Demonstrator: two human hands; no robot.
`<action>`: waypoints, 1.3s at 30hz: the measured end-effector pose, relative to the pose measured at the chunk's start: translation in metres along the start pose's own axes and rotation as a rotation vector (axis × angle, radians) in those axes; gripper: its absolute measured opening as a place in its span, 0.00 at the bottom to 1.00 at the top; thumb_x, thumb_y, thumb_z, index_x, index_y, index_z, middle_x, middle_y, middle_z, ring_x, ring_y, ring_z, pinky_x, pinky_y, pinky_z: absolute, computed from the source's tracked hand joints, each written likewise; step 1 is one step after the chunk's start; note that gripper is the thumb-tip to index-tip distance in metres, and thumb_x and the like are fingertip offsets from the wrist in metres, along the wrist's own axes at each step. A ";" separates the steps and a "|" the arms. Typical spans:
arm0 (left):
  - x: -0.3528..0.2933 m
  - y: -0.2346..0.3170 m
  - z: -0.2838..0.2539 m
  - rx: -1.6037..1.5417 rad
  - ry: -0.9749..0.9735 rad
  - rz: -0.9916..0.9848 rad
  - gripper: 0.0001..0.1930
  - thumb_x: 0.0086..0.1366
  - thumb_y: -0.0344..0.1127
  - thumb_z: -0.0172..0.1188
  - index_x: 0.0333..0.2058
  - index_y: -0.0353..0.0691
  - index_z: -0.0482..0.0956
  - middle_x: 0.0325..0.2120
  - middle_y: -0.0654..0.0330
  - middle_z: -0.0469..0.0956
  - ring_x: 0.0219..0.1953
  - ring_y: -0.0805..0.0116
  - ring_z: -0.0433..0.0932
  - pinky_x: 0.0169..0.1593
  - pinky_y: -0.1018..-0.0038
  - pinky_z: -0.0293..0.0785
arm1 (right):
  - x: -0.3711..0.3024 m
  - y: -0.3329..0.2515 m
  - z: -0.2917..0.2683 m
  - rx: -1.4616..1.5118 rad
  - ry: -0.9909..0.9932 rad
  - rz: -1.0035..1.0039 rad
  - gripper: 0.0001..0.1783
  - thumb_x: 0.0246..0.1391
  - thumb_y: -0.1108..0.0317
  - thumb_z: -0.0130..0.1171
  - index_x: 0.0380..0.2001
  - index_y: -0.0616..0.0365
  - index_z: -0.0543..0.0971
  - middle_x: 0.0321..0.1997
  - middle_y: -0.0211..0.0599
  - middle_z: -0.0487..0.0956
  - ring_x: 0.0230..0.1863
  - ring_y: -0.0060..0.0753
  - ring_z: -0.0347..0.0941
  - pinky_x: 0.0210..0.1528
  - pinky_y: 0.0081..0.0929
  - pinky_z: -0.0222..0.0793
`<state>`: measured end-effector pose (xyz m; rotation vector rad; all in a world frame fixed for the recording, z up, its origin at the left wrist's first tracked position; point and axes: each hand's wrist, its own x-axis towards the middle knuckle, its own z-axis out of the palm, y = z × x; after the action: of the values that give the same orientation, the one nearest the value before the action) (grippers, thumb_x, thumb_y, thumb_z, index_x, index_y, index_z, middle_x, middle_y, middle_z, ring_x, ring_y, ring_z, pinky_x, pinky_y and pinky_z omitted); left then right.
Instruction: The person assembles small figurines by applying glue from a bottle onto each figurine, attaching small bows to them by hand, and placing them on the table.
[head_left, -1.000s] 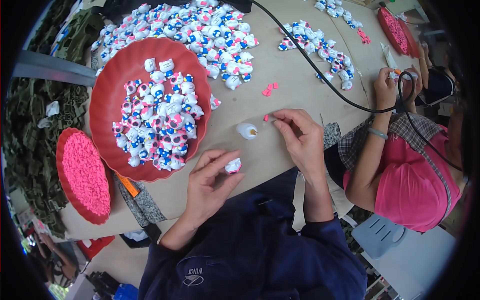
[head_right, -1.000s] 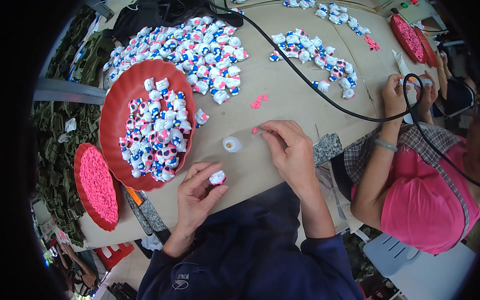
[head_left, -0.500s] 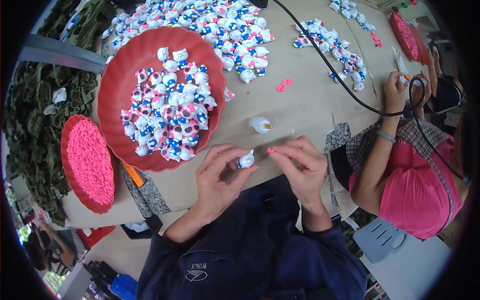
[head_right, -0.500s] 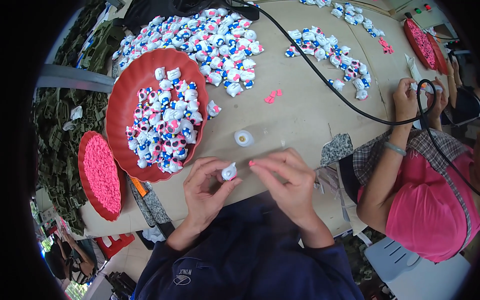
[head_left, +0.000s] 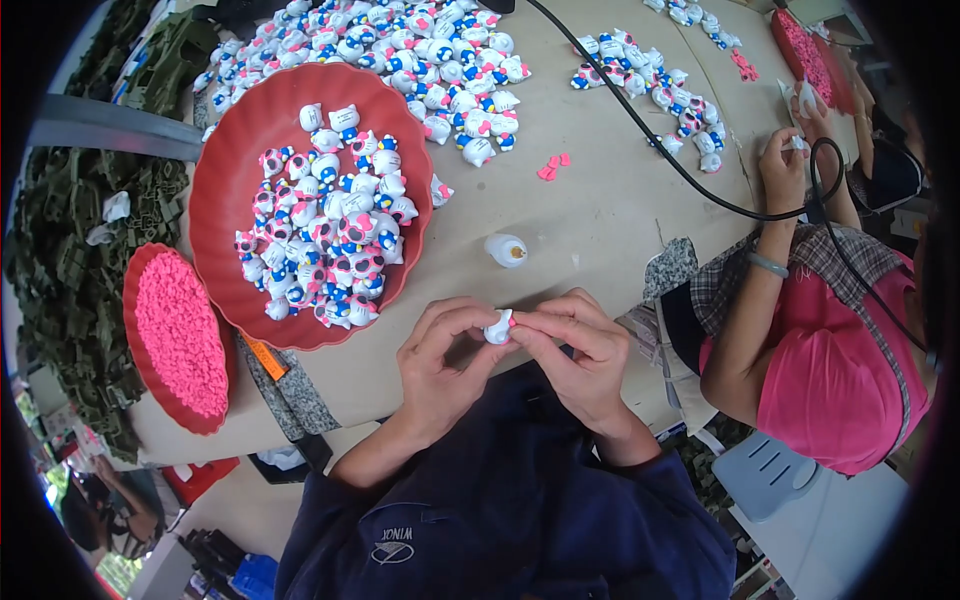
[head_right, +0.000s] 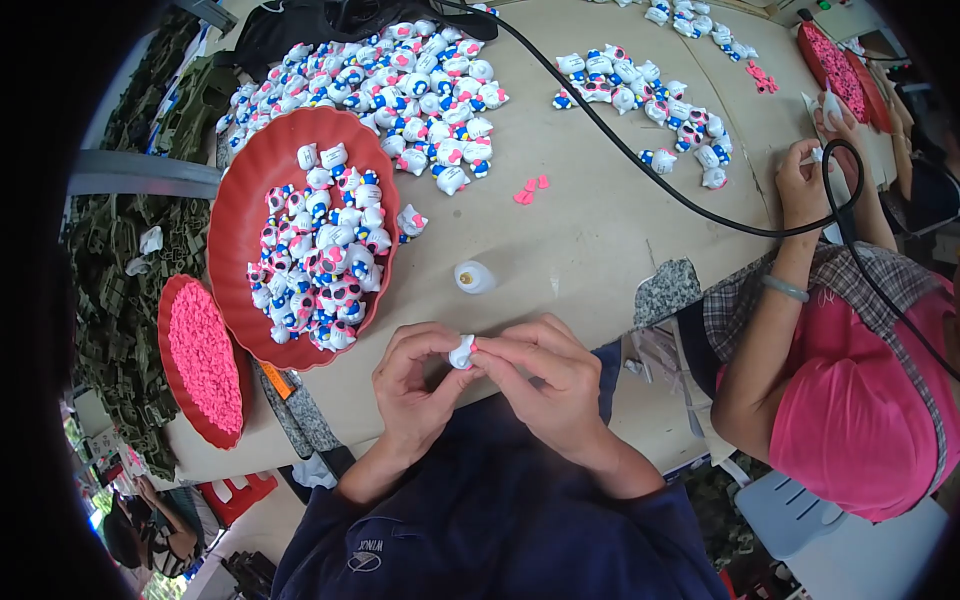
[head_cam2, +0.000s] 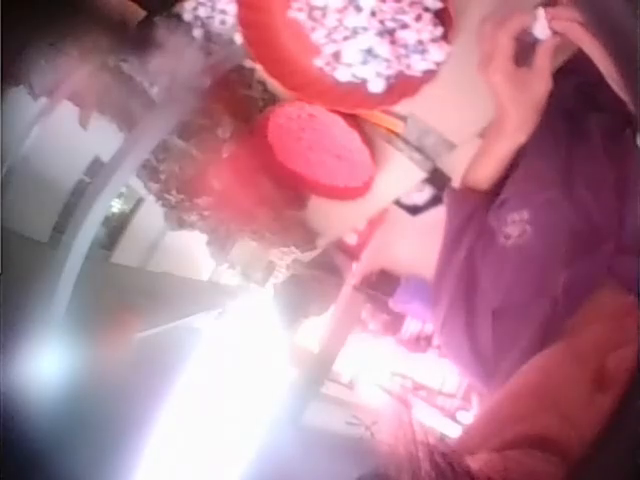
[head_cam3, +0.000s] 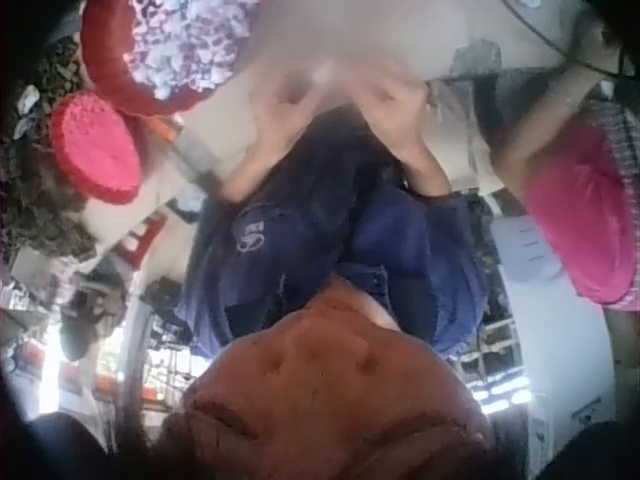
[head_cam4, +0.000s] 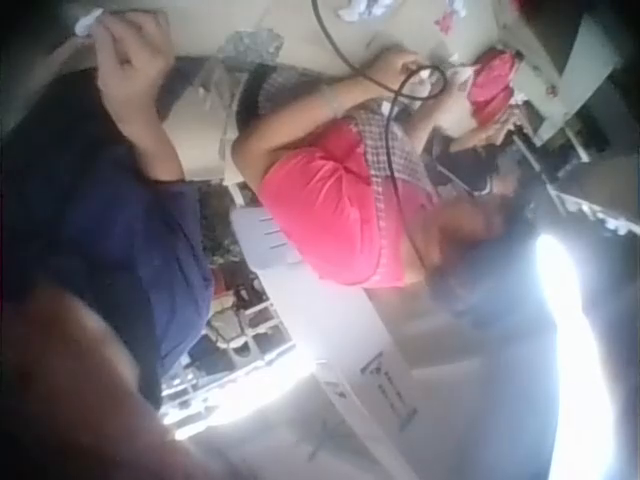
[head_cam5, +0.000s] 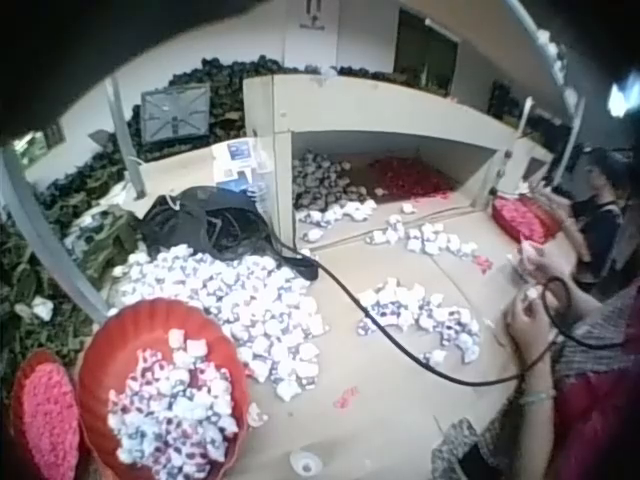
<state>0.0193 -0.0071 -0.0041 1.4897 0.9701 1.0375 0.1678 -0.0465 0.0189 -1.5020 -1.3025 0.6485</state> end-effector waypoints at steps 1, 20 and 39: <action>0.000 0.000 -0.001 -0.006 -0.006 -0.010 0.17 0.47 0.20 0.69 0.37 0.36 0.77 0.36 0.58 0.76 0.34 0.73 0.76 0.36 0.79 0.75 | 0.000 -0.002 0.000 0.045 -0.033 0.042 0.10 0.39 0.78 0.67 0.30 0.60 0.83 0.26 0.34 0.78 0.27 0.28 0.72 0.29 0.22 0.67; 0.004 0.009 -0.013 -0.064 -0.228 -0.177 0.19 0.53 0.15 0.58 0.46 0.30 0.76 0.44 0.52 0.75 0.44 0.68 0.75 0.48 0.75 0.72 | 0.005 0.000 -0.005 -0.094 -0.057 -0.206 0.13 0.37 0.81 0.67 0.31 0.62 0.82 0.26 0.35 0.77 0.26 0.32 0.70 0.26 0.24 0.65; 0.062 0.047 -0.079 1.064 -0.136 0.235 0.26 0.54 0.33 0.63 0.53 0.46 0.71 0.56 0.52 0.64 0.61 0.51 0.59 0.61 0.57 0.49 | 0.043 0.019 0.018 -0.134 0.016 -0.084 0.19 0.37 0.75 0.68 0.37 0.60 0.78 0.35 0.38 0.78 0.38 0.39 0.73 0.43 0.30 0.67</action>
<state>-0.0344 0.0681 0.0574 2.5446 1.3578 0.5360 0.1716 0.0012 0.0038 -1.5470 -1.4120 0.5022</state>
